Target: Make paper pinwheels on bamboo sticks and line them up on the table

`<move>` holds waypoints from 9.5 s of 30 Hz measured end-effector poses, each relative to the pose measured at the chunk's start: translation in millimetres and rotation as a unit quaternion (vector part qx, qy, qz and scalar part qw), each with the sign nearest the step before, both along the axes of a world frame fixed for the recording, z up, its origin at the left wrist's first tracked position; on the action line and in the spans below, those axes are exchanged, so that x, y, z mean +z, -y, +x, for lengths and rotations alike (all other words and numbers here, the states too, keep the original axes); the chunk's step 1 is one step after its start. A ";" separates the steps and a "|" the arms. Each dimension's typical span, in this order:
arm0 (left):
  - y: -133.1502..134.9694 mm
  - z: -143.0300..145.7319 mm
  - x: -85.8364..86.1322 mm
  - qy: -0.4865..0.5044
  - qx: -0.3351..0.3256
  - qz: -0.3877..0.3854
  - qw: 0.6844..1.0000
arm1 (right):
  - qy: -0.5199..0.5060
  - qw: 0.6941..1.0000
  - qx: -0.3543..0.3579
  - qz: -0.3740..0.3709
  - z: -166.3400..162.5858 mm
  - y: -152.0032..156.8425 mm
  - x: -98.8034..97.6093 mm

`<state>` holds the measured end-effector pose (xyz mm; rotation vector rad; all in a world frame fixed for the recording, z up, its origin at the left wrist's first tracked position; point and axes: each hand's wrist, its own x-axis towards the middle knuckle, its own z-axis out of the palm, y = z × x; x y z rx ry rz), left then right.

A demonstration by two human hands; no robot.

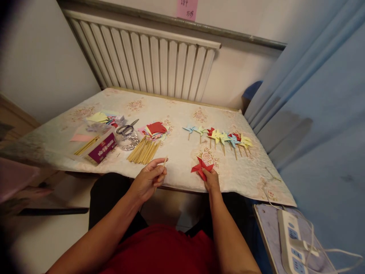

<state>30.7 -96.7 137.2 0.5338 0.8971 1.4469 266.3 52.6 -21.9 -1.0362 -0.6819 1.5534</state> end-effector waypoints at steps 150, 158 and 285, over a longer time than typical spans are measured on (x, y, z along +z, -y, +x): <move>16.8 -6.4 18.9 -0.356 0.086 0.146 0.919 | 0.292 0.806 0.135 0.496 -89.5 105.3 187.1; 14.6 -5.8 18.3 -0.407 0.110 0.212 0.882 | 0.253 0.883 0.138 0.371 -93.3 108.7 182.2; 24.0 -3.0 -43.6 -0.124 -0.080 -0.079 0.986 | 0.058 0.995 0.079 -0.008 -88.5 93.5 100.1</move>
